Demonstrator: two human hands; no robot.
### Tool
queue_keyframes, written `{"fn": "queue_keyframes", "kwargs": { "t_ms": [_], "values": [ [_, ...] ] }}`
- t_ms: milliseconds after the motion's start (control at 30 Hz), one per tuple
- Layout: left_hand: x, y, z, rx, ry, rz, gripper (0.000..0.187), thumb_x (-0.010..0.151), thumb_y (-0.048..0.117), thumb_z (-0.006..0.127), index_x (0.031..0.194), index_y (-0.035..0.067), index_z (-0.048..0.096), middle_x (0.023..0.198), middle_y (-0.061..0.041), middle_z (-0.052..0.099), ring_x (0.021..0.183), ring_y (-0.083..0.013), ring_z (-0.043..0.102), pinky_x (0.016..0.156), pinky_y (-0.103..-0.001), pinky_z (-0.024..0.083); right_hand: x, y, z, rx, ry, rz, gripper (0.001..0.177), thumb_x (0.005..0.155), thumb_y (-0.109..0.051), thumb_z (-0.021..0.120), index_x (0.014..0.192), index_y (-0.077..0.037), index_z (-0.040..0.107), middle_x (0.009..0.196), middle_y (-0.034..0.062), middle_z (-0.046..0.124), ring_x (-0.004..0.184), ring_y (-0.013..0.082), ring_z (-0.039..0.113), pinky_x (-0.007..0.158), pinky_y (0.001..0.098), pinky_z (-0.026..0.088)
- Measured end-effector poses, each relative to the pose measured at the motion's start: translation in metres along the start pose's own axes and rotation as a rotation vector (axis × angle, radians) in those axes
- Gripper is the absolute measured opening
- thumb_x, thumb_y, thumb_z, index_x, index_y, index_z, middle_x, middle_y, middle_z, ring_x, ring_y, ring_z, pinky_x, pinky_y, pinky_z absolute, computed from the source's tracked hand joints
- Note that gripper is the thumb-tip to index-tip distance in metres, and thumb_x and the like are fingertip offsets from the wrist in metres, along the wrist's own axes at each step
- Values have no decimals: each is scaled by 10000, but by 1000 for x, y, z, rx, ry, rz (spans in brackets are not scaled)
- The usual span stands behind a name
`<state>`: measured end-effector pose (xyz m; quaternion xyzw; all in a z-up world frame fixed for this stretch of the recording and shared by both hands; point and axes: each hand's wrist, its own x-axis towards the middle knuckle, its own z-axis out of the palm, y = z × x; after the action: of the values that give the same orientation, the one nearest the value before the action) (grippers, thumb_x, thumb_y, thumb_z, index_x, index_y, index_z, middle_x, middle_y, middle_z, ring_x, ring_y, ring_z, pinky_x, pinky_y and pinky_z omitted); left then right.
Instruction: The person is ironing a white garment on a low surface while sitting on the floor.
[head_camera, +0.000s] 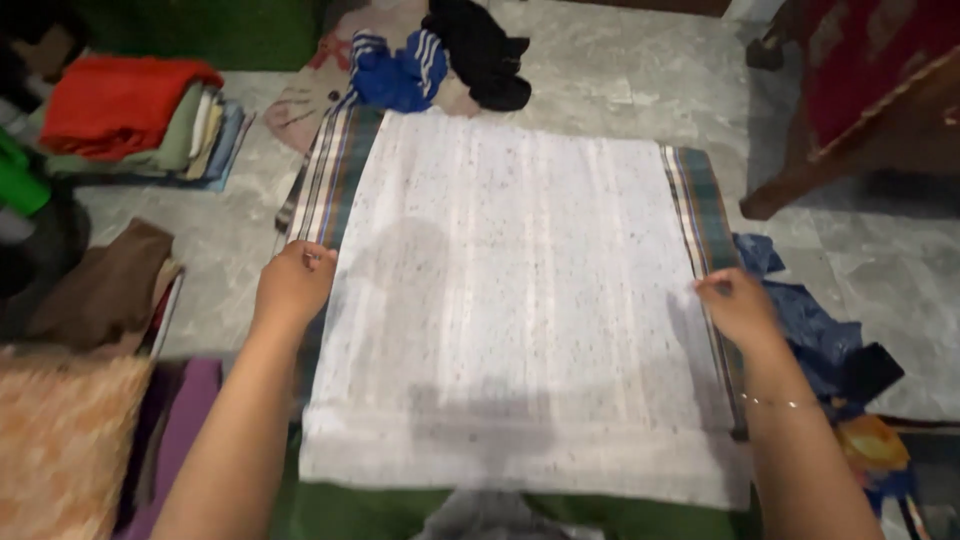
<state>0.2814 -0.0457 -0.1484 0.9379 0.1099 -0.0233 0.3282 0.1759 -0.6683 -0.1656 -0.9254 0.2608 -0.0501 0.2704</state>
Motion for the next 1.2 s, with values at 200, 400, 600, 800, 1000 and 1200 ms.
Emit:
{"fn": "queue_keyframes", "kwargs": {
  "t_ms": [200, 400, 600, 800, 1000, 1200],
  "values": [
    [144, 45, 54, 140, -31, 3, 491, 982, 442, 615, 1295, 74, 696, 1247, -198, 703, 1230, -408, 632, 1006, -552, 504, 137, -18, 57, -46, 9, -8, 444, 935, -379, 718, 1259, -76, 729, 1273, 213, 711, 1262, 379, 614, 1035, 486, 480],
    [238, 105, 85, 181, -63, -89, 636, 979, 463, 529, 1396, -14, 580, 1490, -257, 449, 1346, -450, 474, 1042, -578, 465, 260, -41, 98, -175, 67, 1, 437, 962, -480, 629, 1184, -133, 775, 1163, 191, 754, 1156, 389, 661, 928, 473, 504],
    [307, 119, 126, 164, 85, -144, 665, 949, 583, 575, 1264, 5, 672, 1382, -258, 584, 1283, -443, 545, 1015, -531, 481, 347, -35, 134, -210, 100, 52, 677, 1062, -626, 539, 1079, 11, 768, 1069, 310, 730, 1088, 495, 660, 879, 516, 488],
    [329, 117, 146, 66, 262, -221, 280, 972, 380, 588, 1121, 164, 686, 1190, -127, 696, 1142, -395, 625, 886, -566, 490, 368, -29, 153, -104, 318, 103, 352, 1036, -434, 639, 950, -97, 694, 1007, 186, 741, 972, 461, 682, 784, 543, 501],
    [339, 74, 155, 140, 487, 42, 143, 1018, 310, 623, 952, 197, 565, 754, -80, 731, 739, -376, 690, 869, -500, 385, 346, -35, 158, -108, 534, 24, 122, 1003, -237, 578, 887, -218, 547, 957, -40, 723, 863, 334, 651, 882, 542, 267],
    [305, 85, 130, 162, 350, 19, 315, 1027, 483, 546, 1006, 175, 609, 879, -106, 732, 856, -413, 680, 863, -559, 402, 300, -50, 142, -186, 487, -57, 234, 1086, -397, 604, 1030, -171, 582, 965, 107, 728, 900, 453, 681, 824, 584, 416]
  ]
}}
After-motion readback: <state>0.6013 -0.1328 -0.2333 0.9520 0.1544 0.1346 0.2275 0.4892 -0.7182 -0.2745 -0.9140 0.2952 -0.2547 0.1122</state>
